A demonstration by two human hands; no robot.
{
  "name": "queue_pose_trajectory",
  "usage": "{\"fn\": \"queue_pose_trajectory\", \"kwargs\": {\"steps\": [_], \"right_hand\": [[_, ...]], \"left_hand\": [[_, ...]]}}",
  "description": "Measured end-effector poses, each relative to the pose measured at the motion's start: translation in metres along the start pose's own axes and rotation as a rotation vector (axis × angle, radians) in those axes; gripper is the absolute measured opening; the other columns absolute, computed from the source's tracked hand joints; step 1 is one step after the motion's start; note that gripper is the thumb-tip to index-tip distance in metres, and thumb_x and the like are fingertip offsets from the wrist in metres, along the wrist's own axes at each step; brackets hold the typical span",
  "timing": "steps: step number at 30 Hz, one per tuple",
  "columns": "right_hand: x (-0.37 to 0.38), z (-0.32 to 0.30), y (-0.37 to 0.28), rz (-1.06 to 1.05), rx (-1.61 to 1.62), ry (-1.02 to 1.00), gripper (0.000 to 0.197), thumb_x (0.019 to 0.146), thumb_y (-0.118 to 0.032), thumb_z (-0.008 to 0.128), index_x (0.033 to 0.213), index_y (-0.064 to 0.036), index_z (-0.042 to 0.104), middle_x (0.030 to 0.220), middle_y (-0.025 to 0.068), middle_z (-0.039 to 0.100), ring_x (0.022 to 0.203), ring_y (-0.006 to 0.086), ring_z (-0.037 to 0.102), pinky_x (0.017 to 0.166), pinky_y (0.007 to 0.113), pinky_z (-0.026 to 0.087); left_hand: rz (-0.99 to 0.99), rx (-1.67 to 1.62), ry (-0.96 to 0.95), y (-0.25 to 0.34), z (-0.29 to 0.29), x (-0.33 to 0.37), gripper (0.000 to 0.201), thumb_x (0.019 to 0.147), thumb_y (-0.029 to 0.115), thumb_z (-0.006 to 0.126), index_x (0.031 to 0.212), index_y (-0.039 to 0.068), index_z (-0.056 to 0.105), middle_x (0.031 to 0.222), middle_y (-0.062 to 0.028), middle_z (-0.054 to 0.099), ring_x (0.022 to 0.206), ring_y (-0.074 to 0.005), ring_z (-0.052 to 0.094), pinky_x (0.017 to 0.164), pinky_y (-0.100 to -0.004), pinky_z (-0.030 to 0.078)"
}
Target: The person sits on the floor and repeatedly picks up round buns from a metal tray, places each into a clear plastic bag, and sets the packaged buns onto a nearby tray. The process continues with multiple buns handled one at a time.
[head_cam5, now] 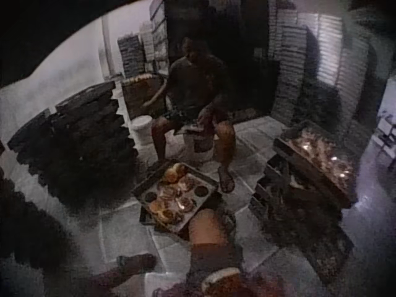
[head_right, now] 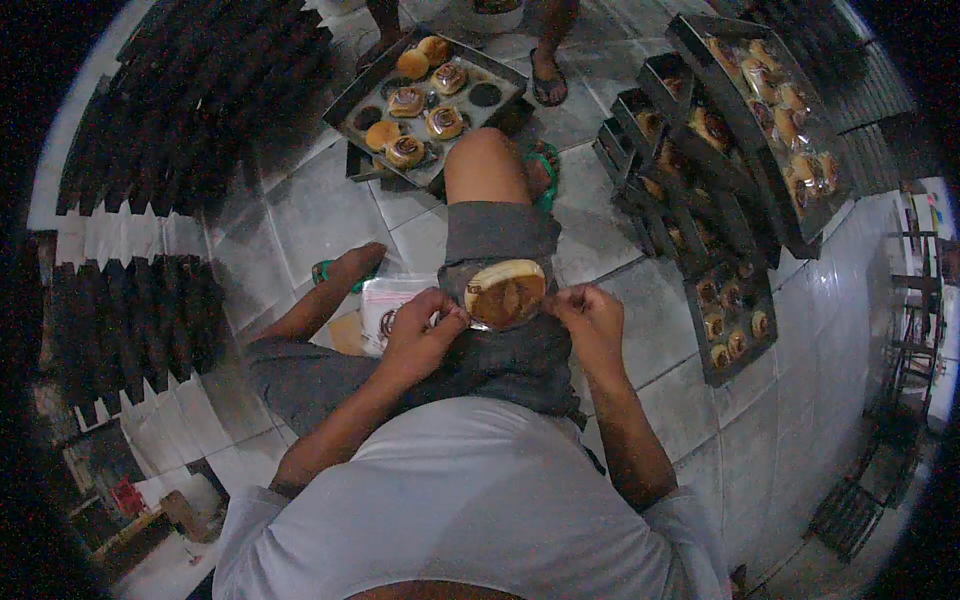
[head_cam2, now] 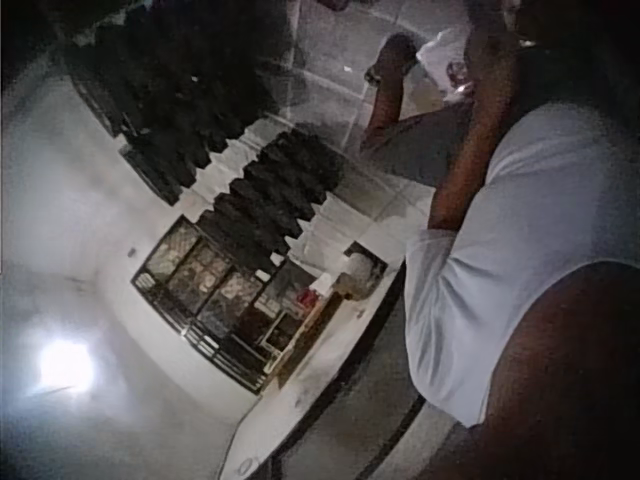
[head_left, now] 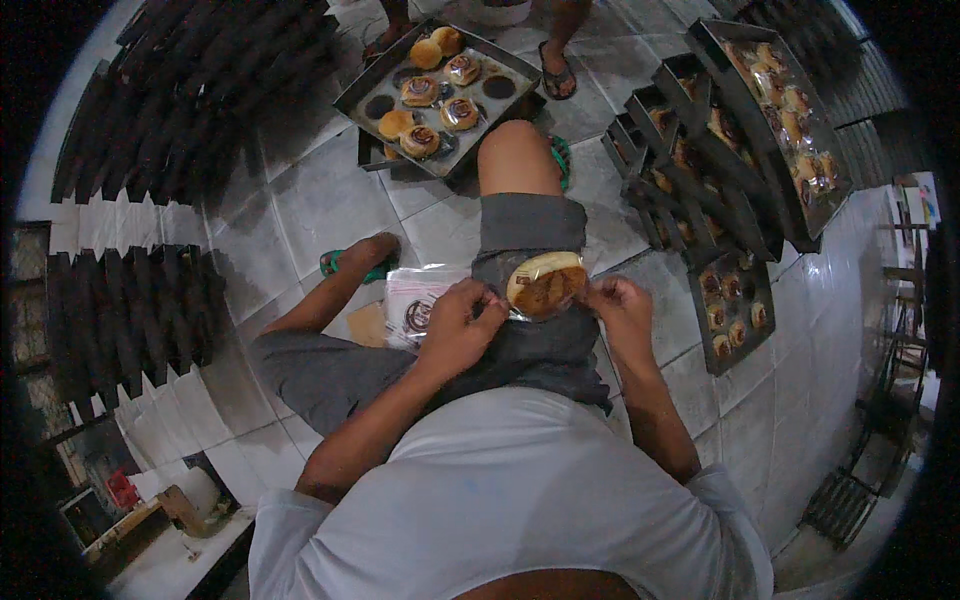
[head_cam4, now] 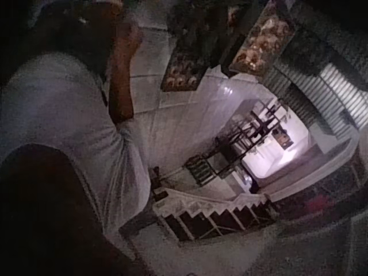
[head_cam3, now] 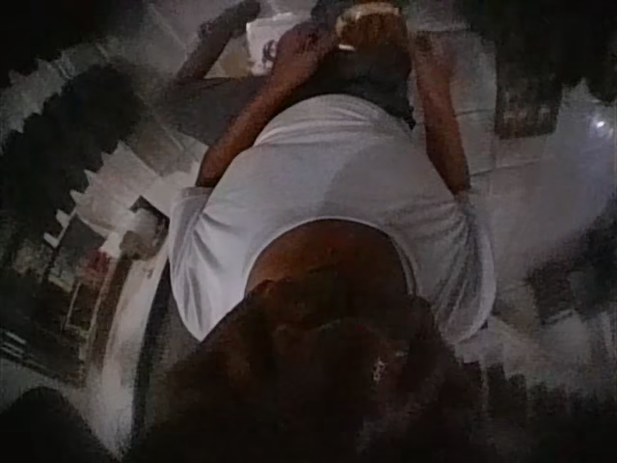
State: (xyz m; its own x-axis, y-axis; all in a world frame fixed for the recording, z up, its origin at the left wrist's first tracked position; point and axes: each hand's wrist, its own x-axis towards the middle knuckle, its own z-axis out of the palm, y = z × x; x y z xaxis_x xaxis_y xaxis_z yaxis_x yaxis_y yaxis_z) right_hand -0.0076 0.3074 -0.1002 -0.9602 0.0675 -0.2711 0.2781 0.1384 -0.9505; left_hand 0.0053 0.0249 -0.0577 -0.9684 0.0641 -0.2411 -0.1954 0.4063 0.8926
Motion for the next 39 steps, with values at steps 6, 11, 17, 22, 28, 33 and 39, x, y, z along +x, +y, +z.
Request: {"fn": "queue_pose_trajectory", "kwargs": {"steps": [6,11,17,22,28,33,39], "right_hand": [[0.005,0.020,-0.090,0.100,0.256,-0.097,0.042,0.089,-0.019,0.085,0.123,0.0020,0.071,0.111,0.0084,0.075,0.099,0.0142,0.070,0.086,0.029,0.057],[0.059,0.094,-0.134,-0.719,-0.480,-0.223,0.061,0.083,-0.016,0.086,0.138,-0.0039,0.064,0.125,0.0155,0.074,0.111,0.0309,0.073,0.093,0.036,0.058],[0.233,0.121,-0.188,-1.080,-1.078,-0.043,0.050,0.088,-0.027,0.079,0.135,-0.0118,0.069,0.131,0.0162,0.071,0.120,0.0345,0.069,0.101,0.041,0.054],[0.188,0.171,-0.161,-0.661,-0.658,-0.447,0.046,0.091,-0.039,0.079,0.127,-0.0097,0.076,0.124,0.0151,0.075,0.112,0.0301,0.072,0.096,0.038,0.055],[0.069,0.167,-0.069,-0.284,-0.423,-0.735,0.048,0.088,-0.043,0.083,0.113,-0.0023,0.078,0.098,0.0134,0.079,0.087,0.0222,0.073,0.077,0.036,0.056],[0.048,0.160,-0.077,0.257,0.082,-0.961,0.037,0.092,-0.035,0.081,0.107,-0.0020,0.078,0.094,0.0055,0.079,0.078,0.0102,0.068,0.065,0.026,0.050],[0.053,0.206,-0.134,0.179,0.378,-0.523,0.030,0.092,-0.020,0.082,0.113,-0.0008,0.074,0.101,0.0095,0.078,0.083,0.0103,0.067,0.070,0.023,0.049]], "left_hand": [[0.310,0.204,0.035,0.009,-0.005,0.017,0.013,0.087,0.012,0.069,0.091,0.000,0.066,0.092,-0.0211,0.064,0.094,-0.0408,0.062,0.081,-0.0481,0.050],[0.240,-0.058,0.301,0.003,-0.017,0.011,0.018,0.090,0.010,0.067,0.106,0.002,0.070,0.105,-0.0216,0.067,0.106,-0.0408,0.064,0.093,-0.0475,0.050],[0.305,0.823,0.242,-0.095,-0.052,-0.023,0.033,0.086,0.014,0.074,0.119,0.008,0.072,0.142,-0.0153,0.063,0.121,-0.0406,0.061,0.112,-0.0622,0.040],[0.351,0.888,0.215,-0.113,-0.046,-0.032,0.034,0.075,0.018,0.078,0.108,0.009,0.074,0.143,-0.0099,0.062,0.129,-0.0407,0.056,0.118,-0.0742,0.026],[0.528,0.808,0.407,-0.078,-0.062,-0.055,0.028,0.070,0.011,0.080,0.096,0.012,0.073,0.135,-0.0107,0.065,0.129,-0.0414,0.057,0.121,-0.0752,0.020],[0.519,0.444,0.650,-0.027,-0.081,-0.063,0.043,0.079,0.020,0.080,0.118,0.006,0.067,0.136,-0.0104,0.063,0.133,-0.0383,0.054,0.121,-0.0673,0.028],[-0.383,-1.677,-0.063,-0.020,-0.073,-0.040,0.066,0.096,0.038,0.077,0.148,0.007,0.050,0.128,-0.0128,0.064,0.129,-0.0248,0.058,0.112,-0.0461,0.047]]}}
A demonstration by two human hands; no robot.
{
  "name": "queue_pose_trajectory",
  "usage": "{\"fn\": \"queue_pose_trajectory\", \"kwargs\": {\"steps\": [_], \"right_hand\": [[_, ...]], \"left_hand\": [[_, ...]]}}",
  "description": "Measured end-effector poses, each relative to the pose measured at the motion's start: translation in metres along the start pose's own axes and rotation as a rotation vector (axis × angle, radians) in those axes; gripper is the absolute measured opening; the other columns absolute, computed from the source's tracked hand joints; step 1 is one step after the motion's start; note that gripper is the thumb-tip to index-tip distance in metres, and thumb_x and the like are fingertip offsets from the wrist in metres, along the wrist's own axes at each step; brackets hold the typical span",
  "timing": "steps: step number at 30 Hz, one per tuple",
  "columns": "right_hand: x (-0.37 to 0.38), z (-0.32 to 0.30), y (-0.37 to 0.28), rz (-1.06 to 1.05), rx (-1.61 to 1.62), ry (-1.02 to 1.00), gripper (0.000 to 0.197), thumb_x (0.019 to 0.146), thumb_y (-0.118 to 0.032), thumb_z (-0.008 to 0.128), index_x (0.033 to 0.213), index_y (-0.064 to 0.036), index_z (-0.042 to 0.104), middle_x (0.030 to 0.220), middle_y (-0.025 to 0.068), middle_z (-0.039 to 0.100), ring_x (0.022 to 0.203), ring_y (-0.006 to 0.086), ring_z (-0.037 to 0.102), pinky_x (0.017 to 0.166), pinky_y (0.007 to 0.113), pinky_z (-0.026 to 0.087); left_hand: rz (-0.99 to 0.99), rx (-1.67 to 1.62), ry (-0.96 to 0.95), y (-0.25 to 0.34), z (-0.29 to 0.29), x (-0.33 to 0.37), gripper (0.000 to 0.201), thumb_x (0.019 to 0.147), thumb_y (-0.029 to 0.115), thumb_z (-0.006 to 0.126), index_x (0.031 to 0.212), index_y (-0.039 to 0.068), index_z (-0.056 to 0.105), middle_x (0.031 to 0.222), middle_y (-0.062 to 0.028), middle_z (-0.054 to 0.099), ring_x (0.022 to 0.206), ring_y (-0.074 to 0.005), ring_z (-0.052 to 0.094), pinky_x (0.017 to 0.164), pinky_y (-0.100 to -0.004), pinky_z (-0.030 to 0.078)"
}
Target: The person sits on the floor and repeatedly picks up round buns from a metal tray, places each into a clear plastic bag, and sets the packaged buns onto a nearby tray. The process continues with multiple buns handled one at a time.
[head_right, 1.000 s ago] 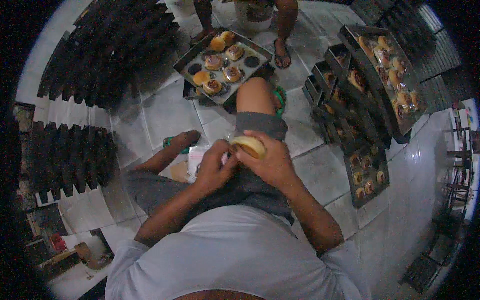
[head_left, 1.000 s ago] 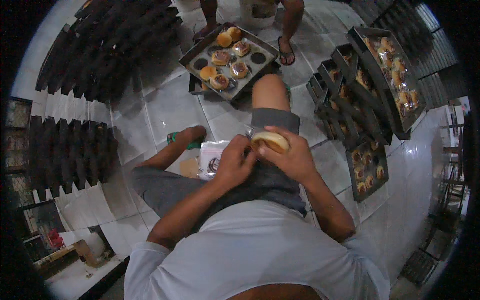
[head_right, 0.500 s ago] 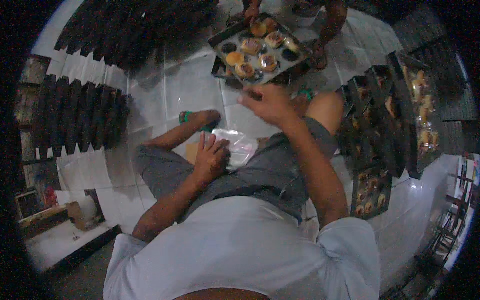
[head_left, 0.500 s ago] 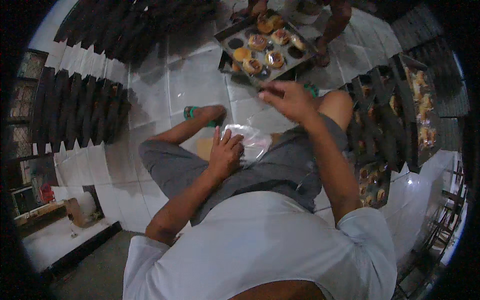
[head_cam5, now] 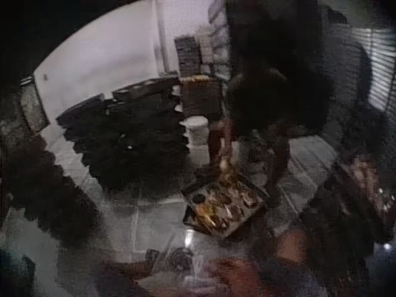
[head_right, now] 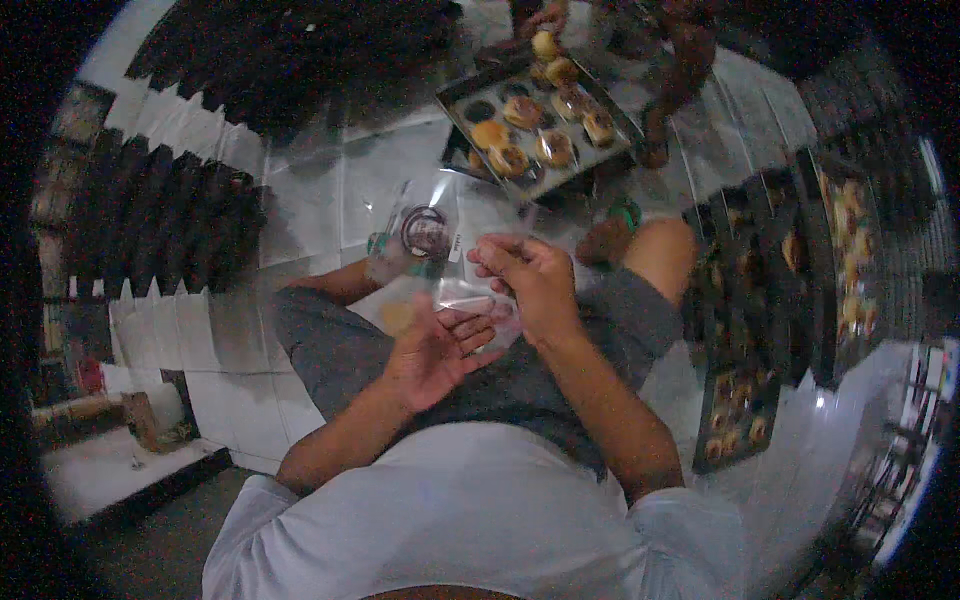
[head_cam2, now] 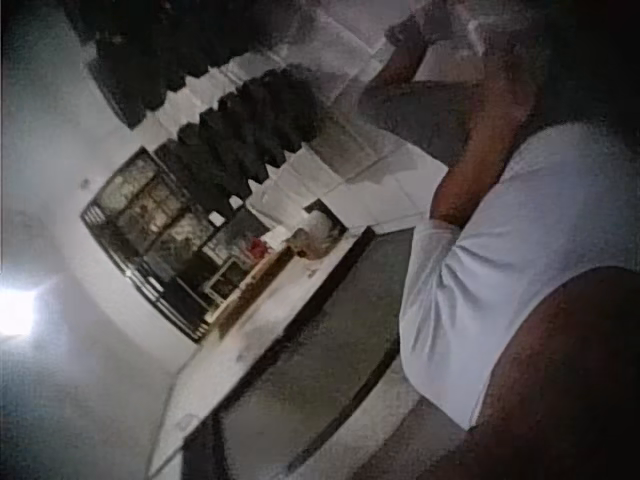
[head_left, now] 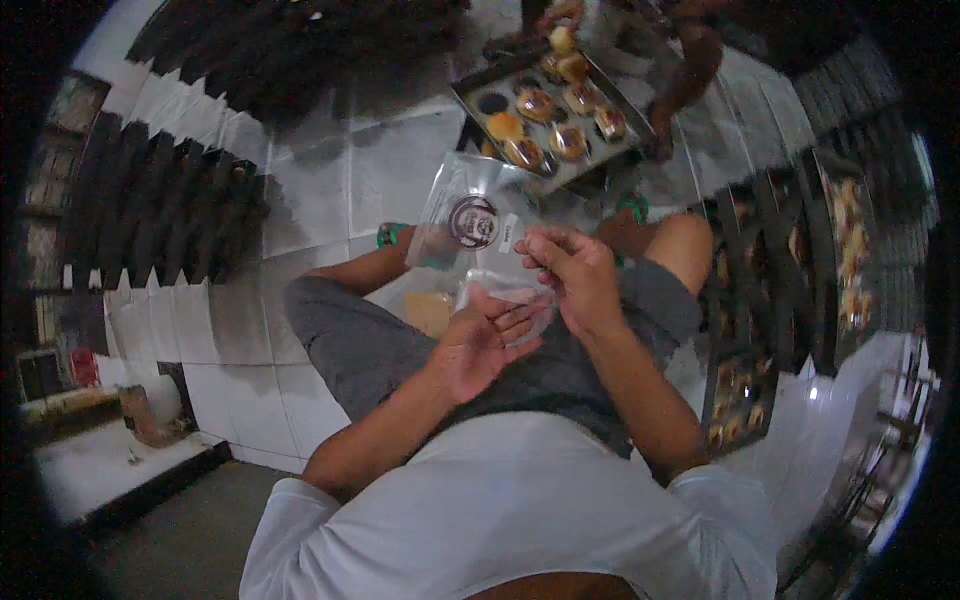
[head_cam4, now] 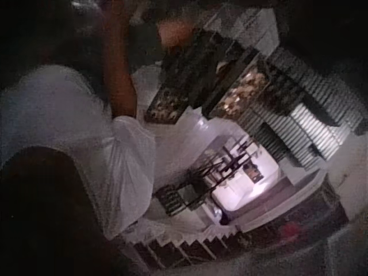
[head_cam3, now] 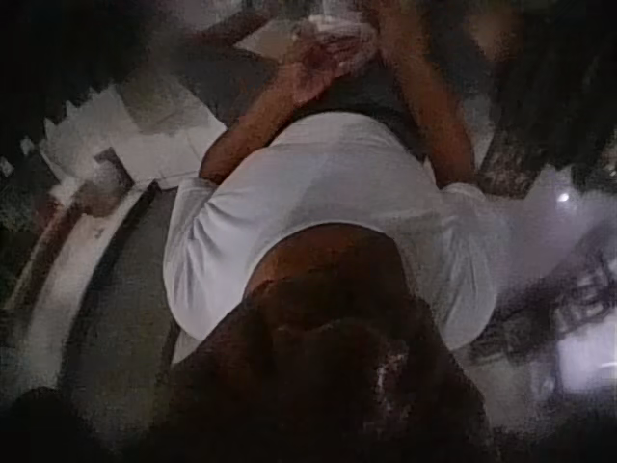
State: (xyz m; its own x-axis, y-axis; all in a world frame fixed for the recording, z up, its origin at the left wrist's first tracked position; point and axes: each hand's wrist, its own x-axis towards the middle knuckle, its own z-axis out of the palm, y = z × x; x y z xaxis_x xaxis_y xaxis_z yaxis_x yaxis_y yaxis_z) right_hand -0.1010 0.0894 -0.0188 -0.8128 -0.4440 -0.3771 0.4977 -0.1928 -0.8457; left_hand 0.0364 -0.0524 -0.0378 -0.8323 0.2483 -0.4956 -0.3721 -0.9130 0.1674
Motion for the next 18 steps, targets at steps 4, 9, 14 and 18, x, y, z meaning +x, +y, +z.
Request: {"fn": "queue_pose_trajectory", "kwargs": {"steps": [4,9,14,18], "right_hand": [[0.030,0.021,0.008,-0.163,-0.066,0.066,0.023,0.092,-0.016,0.082,0.107,-0.0001,0.076,0.096,0.0084,0.078,0.080,0.0101,0.067,0.070,0.026,0.052],[0.095,0.036,0.009,0.151,-0.617,-0.536,0.030,0.095,-0.032,0.078,0.096,-0.0015,0.079,0.090,0.0083,0.077,0.077,0.0109,0.070,0.065,0.029,0.054],[0.326,-0.031,0.062,-0.169,-1.414,-0.459,0.058,0.093,-0.056,0.070,0.098,0.0012,0.079,0.094,0.0183,0.078,0.084,0.0284,0.075,0.078,0.043,0.058],[0.423,-0.089,0.089,-0.261,-1.858,-0.489,0.057,0.095,-0.055,0.067,0.101,0.0006,0.078,0.098,0.0225,0.076,0.093,0.0374,0.073,0.084,0.046,0.057]], "left_hand": [[0.447,0.083,0.095,0.040,0.017,0.031,0.046,0.099,0.033,0.075,0.135,0.007,0.061,0.119,-0.0065,0.069,0.107,-0.0160,0.065,0.097,-0.0363,0.055],[0.772,0.598,0.509,0.120,-0.072,0.051,0.025,0.098,0.022,0.076,0.117,0.008,0.067,0.097,-0.0025,0.073,0.080,-0.0112,0.066,0.070,-0.0247,0.053],[0.753,0.449,0.796,0.179,-0.131,0.076,0.019,0.093,0.013,0.075,0.109,0.008,0.067,0.097,-0.0040,0.072,0.077,-0.0135,0.067,0.068,-0.0280,0.055],[0.573,0.392,0.678,0.179,-0.140,0.113,0.013,0.091,0.009,0.075,0.101,0.007,0.066,0.094,-0.0046,0.069,0.071,-0.0159,0.066,0.069,-0.0313,0.059]]}}
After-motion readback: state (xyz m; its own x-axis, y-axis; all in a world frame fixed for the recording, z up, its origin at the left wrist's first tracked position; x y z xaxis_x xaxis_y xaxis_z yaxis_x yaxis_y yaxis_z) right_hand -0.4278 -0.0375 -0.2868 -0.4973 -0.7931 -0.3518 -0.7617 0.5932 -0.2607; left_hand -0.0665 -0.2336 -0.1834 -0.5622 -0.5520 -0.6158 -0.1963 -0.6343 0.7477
